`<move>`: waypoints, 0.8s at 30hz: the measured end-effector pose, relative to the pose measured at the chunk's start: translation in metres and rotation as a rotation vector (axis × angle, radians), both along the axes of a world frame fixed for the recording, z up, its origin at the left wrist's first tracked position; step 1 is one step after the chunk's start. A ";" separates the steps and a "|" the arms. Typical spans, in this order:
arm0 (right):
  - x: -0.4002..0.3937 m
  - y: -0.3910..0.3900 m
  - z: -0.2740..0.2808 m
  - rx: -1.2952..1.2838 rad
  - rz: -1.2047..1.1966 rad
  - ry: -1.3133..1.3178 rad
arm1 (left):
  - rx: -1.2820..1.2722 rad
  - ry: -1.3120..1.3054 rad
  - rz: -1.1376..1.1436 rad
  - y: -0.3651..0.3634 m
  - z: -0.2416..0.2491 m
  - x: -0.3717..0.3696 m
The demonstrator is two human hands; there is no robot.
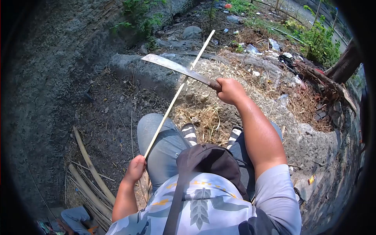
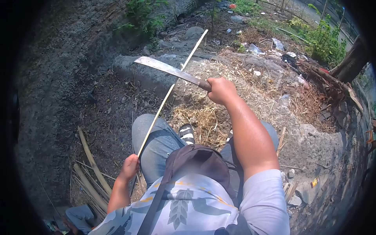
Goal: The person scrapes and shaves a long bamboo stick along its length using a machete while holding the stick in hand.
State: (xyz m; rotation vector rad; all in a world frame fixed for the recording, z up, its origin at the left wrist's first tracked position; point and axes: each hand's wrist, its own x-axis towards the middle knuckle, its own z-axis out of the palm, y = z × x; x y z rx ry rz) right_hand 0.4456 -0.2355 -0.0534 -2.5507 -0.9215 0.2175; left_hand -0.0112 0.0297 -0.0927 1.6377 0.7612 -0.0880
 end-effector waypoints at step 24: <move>-0.023 0.018 0.001 -0.071 0.436 -0.141 | -0.069 0.023 0.031 0.000 0.004 0.007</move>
